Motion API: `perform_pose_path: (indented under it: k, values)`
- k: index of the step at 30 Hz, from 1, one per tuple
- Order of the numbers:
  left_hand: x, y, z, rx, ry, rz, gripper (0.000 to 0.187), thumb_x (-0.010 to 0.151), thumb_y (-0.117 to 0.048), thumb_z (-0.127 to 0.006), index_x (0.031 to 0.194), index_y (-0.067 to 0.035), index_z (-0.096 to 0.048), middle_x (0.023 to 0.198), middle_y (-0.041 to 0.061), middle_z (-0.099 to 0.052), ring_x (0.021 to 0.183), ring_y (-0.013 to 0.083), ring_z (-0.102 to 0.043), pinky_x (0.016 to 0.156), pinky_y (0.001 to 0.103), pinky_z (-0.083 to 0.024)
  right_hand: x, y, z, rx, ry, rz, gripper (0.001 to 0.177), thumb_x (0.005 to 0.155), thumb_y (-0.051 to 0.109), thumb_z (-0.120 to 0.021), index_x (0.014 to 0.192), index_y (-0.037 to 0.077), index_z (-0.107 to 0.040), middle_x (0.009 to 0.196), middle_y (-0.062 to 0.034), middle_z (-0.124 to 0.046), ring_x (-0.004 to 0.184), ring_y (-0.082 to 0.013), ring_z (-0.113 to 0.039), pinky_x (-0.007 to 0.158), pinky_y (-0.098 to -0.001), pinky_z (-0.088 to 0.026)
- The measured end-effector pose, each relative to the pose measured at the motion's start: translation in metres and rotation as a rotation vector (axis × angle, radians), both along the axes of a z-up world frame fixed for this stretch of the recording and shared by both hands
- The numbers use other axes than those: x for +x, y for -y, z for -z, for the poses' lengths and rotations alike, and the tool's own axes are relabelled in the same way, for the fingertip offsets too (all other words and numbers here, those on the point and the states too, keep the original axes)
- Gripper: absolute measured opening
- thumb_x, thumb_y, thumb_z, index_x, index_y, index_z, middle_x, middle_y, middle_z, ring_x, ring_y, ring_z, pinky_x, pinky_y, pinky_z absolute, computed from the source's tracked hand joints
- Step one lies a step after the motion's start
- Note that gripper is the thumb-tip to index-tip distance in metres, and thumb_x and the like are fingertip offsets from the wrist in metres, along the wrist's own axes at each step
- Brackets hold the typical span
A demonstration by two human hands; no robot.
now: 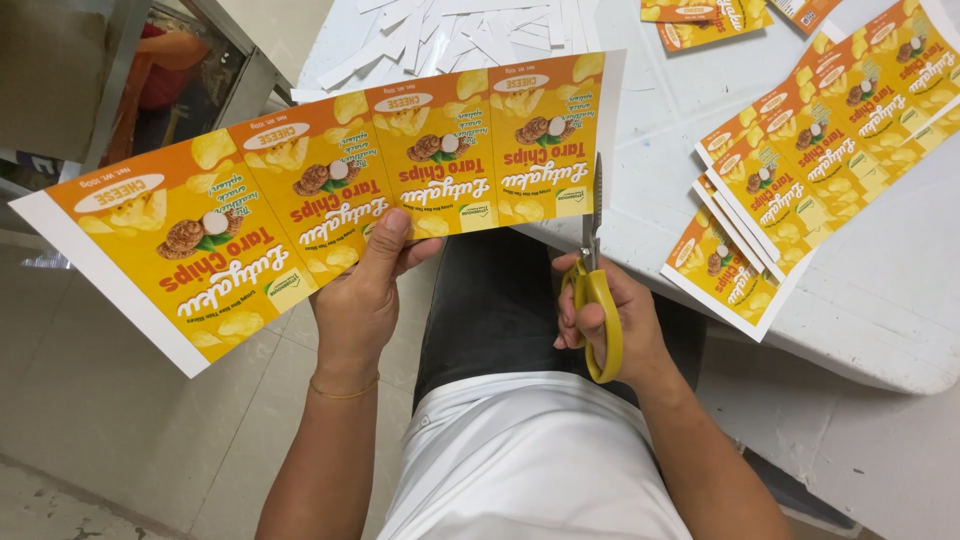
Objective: Using scissors to manually cut printed label sheets into individual product labels for taro chips.
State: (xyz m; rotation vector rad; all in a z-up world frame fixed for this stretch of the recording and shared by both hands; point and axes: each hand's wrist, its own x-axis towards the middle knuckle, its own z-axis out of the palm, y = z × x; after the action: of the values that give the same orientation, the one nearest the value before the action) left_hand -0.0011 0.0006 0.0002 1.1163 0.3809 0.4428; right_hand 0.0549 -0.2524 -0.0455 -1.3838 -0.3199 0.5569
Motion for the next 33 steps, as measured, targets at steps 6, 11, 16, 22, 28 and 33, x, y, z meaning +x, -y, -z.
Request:
perform_pose_path:
  k: [6, 11, 16, 22, 28, 33]
  values:
    - [0.0, 0.0, -0.002, -0.016, 0.001, 0.004, 0.046, 0.098, -0.019, -0.068, 0.138, -0.005, -0.05, 0.118, 0.017, -0.065, 0.094, 0.0301, -0.077, 0.088, 0.043, -0.065, 0.001, 0.001, 0.003, 0.018, 0.012, 0.009, 0.082, 0.079, 0.059, -0.073, 0.127, -0.006, -0.057, 0.065, -0.0066, -0.059, 0.052, -0.0131, -0.064, 0.059, -0.0337, -0.068]
    - [0.0, 0.0, -0.002, -0.02, 0.008, -0.001, 0.046, 0.098, -0.016, -0.067, 0.139, -0.002, -0.05, 0.115, 0.019, -0.066, 0.091, 0.0306, -0.077, 0.086, 0.042, -0.066, 0.001, 0.001, 0.003, 0.007, 0.009, 0.025, 0.081, 0.078, 0.058, -0.074, 0.126, -0.006, -0.058, 0.064, -0.0071, -0.06, 0.051, -0.0134, -0.063, 0.058, -0.0338, -0.067]
    - [0.001, 0.0, 0.0, -0.019, 0.008, 0.002, 0.046, 0.098, -0.016, -0.068, 0.138, -0.002, -0.05, 0.115, 0.019, -0.066, 0.09, 0.0316, -0.077, 0.086, 0.043, -0.066, 0.001, 0.001, 0.002, -0.002, 0.019, 0.035, 0.08, 0.078, 0.057, -0.075, 0.125, -0.006, -0.058, 0.063, -0.0074, -0.06, 0.05, -0.0133, -0.063, 0.057, -0.0336, -0.067]
    - [0.003, 0.001, -0.006, -0.022, -0.004, 0.006, 0.045, 0.098, -0.017, -0.067, 0.137, -0.001, -0.051, 0.115, 0.019, -0.067, 0.09, 0.0311, -0.077, 0.085, 0.042, -0.067, 0.001, 0.002, 0.0, -0.011, 0.034, 0.041, 0.077, 0.079, 0.054, -0.075, 0.124, -0.006, -0.059, 0.061, -0.0064, -0.061, 0.048, -0.0127, -0.062, 0.054, -0.032, -0.066]
    - [0.005, 0.002, -0.009, -0.072, -0.04, 0.025, 0.044, 0.096, -0.018, -0.069, 0.134, -0.003, -0.053, 0.114, 0.018, -0.067, 0.089, 0.0314, -0.078, 0.084, 0.041, -0.066, -0.001, 0.002, -0.001, 0.004, 0.027, 0.043, 0.081, 0.077, 0.06, -0.074, 0.123, -0.006, -0.059, 0.06, -0.0067, -0.061, 0.047, -0.013, -0.063, 0.053, -0.0326, -0.067]
    - [-0.001, 0.009, -0.007, -0.096, -0.054, 0.064, 0.046, 0.095, -0.016, -0.069, 0.135, -0.001, -0.052, 0.111, 0.019, -0.068, 0.084, 0.031, -0.078, 0.08, 0.041, -0.067, 0.003, 0.001, -0.01, 0.029, 0.005, 0.037, 0.088, 0.077, 0.07, -0.065, 0.124, -0.005, -0.058, 0.064, -0.0076, -0.061, 0.052, -0.0138, -0.066, 0.058, -0.0361, -0.069]
